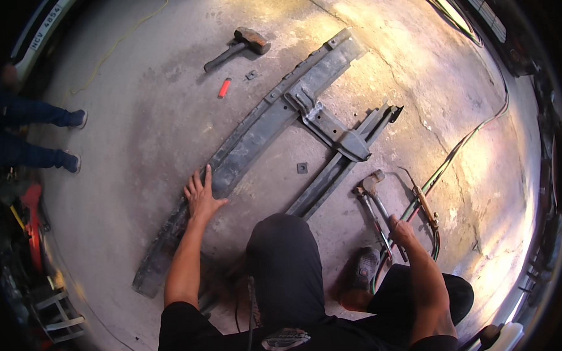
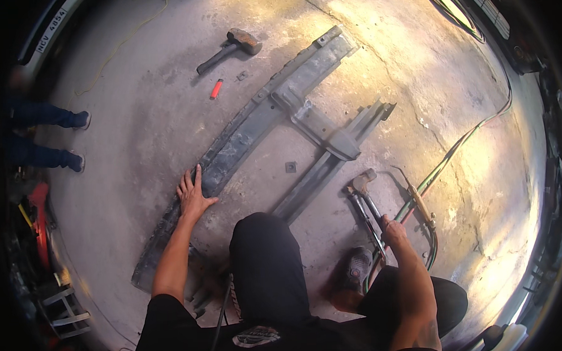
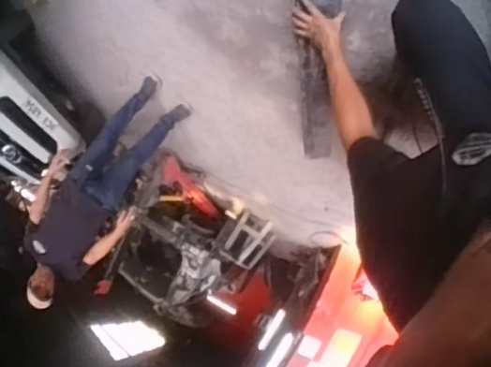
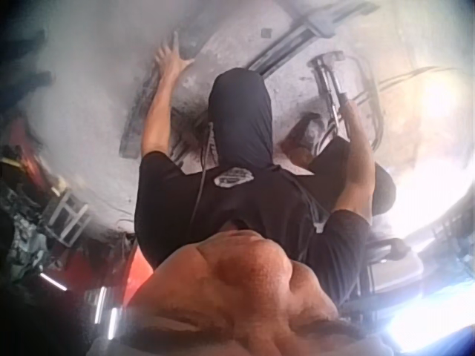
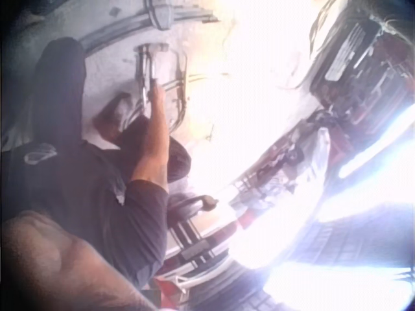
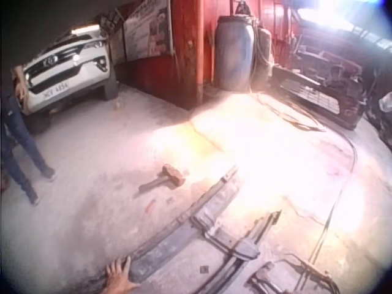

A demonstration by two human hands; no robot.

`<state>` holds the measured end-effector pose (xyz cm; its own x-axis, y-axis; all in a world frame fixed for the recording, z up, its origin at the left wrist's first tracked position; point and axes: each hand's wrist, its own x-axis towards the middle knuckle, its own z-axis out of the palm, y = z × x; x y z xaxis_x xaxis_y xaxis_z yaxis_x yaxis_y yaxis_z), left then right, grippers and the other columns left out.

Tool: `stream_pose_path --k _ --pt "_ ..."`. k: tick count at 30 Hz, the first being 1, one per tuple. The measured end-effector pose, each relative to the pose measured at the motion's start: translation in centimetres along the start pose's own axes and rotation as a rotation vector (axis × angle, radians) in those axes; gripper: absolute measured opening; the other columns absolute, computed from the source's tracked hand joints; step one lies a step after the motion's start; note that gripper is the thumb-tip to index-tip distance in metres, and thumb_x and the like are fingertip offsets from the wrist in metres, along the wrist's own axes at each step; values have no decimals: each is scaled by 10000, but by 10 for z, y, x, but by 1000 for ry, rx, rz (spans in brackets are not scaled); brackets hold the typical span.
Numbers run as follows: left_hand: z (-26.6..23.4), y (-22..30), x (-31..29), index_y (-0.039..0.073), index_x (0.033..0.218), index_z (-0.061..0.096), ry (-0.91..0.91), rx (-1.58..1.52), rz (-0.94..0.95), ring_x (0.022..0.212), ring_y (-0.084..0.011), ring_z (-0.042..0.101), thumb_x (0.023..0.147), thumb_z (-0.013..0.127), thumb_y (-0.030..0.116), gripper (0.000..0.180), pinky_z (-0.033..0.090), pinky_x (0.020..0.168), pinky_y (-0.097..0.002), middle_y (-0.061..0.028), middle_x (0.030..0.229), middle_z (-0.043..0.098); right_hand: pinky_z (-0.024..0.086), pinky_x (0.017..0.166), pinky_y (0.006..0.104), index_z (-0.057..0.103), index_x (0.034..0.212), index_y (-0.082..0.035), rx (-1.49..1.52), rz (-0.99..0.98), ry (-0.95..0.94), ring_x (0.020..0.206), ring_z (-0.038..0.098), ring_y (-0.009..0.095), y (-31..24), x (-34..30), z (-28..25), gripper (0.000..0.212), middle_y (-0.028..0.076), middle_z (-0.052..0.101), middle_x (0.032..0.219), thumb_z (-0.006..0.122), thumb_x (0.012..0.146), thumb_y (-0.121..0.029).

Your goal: The person removes a metal frame from a car, then uses a hammer and punch to drive out pins from the frame. They then use a welding torch to heat and weld sections of the frame while kneeling on the floor.

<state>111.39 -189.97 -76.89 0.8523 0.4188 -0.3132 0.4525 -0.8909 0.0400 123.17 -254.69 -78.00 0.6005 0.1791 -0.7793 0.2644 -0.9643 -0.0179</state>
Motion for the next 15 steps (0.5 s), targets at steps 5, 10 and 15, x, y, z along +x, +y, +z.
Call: stream_pose_path --k 5,10,15 --pt "-3 30 5 216 1642 70 -48 25 7 1485 -445 228 659 925 438 1322 235 1170 -639 -229 1625 196 578 789 458 608 1259 -115 -144 -459 -280 917 716 359 73 -4 -37 485 199 720 1025 771 812 -210" --pt "-15 47 -10 167 1635 101 -94 45 -132 1495 -469 210 763 862 354 1173 250 1172 -627 -250 1628 199 572 765 446 638 1185 -65 138 -125 61 918 718 331 135 -44 -143 399 182 725 998 713 799 -130" --pt "-67 122 0 51 1511 412 95 -403 222 1429 -441 379 859 766 227 762 364 1147 -480 -290 1579 319 517 939 469 501 1383 -54 205 244 363 1143 616 441 243 -52 -14 720 289 650 1173 741 704 -79"
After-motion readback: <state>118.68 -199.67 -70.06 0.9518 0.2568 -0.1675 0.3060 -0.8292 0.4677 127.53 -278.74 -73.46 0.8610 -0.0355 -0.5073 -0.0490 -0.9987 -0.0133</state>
